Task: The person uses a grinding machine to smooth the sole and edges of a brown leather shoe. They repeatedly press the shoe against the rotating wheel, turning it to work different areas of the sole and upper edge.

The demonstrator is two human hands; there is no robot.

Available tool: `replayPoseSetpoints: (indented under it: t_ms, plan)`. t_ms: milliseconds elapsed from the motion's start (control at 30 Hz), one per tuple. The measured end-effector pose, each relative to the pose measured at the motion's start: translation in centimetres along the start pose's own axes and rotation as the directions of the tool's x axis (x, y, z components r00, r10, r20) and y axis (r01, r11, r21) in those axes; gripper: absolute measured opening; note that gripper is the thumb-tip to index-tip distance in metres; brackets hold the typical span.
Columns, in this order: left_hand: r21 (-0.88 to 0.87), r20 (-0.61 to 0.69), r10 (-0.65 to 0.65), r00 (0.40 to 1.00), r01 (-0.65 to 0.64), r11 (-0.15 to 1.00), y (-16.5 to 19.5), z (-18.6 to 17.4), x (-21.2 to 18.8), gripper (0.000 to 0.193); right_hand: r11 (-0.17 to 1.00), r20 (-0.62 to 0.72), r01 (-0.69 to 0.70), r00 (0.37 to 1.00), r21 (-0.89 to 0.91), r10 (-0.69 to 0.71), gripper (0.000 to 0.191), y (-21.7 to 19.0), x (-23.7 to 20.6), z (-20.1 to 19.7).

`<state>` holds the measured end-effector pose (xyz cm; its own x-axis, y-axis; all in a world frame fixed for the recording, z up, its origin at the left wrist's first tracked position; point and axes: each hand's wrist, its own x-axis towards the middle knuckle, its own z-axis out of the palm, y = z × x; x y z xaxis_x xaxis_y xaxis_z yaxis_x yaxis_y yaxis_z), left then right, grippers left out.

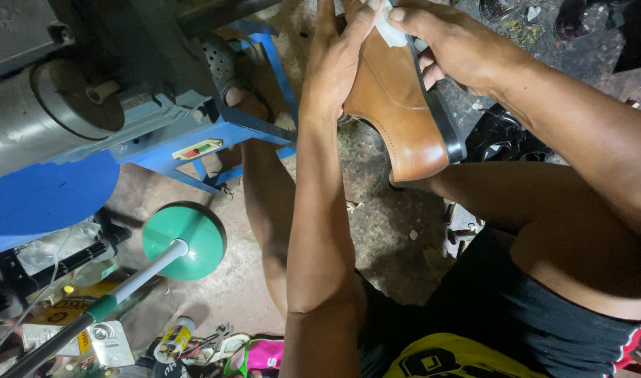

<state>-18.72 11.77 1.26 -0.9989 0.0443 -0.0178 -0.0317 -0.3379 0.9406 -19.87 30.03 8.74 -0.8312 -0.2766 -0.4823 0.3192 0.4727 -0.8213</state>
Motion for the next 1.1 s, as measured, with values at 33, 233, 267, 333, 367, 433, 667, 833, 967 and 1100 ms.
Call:
replayPoseSetpoints:
  t_ms: [33, 233, 267, 333, 367, 433, 667, 833, 967, 1100]
  plan:
    - [-0.017, 0.002, -0.004, 1.0, 0.004, 1.0, -0.1, 0.1, 0.0, 0.059, 1.0, -0.004, 0.002, 1.0, -0.002, -0.002, 0.051, 0.0, 0.0, 0.0]
    - [-0.067, -0.012, -0.002, 1.0, 0.001, 0.998, -0.5, 0.3, 0.1, 0.057, 1.0, 0.008, -0.014, 1.0, -0.026, 0.014, 0.051, 0.0, 0.0, 0.0]
    - [-0.07, -0.024, -0.002, 1.0, 0.0, 0.998, -0.6, 0.2, 0.2, 0.056, 0.999, 0.011, -0.013, 1.0, -0.044, 0.013, 0.051, -0.1, 0.2, -0.1]
    - [-0.036, -0.033, -0.015, 0.999, 0.013, 0.999, -0.6, 0.0, 0.4, 0.055, 0.999, 0.014, 0.002, 1.0, -0.034, -0.001, 0.051, -0.2, 0.4, -0.1]
    - [-0.019, -0.04, -0.026, 0.999, 0.025, 1.0, -0.6, -0.1, 0.4, 0.055, 1.0, 0.018, 0.005, 1.0, -0.028, -0.004, 0.051, -0.2, 0.4, -0.1]
    - [0.019, -0.025, -0.019, 1.0, 0.02, 1.0, -0.7, -0.2, 0.5, 0.058, 0.999, 0.01, -0.001, 1.0, -0.038, 0.001, 0.051, -0.1, 0.4, -0.1]
    - [-0.038, 0.011, -0.037, 0.999, 0.037, 0.999, -0.6, 0.0, 0.2, 0.06, 1.0, 0.014, 0.024, 1.0, -0.008, -0.023, 0.051, 0.3, 0.1, -0.1]
    - [0.001, -0.006, -0.054, 0.999, 0.054, 0.999, 0.0, 0.4, -0.3, 0.061, 0.998, -0.018, -0.02, 1.0, -0.061, 0.019, 0.05, 0.1, -0.5, 0.0]
    - [-0.004, 0.001, -0.041, 0.999, 0.041, 0.999, 0.1, 0.6, -0.7, 0.06, 0.999, 0.006, -0.018, 1.0, -0.036, 0.018, 0.049, -0.2, -0.8, 0.1]
    - [0.03, 0.008, 0.011, 1.0, -0.011, 0.999, -0.1, 0.6, -0.9, 0.058, 1.0, 0.004, -0.017, 1.0, -0.02, 0.017, 0.048, -0.3, -1.5, 0.1]
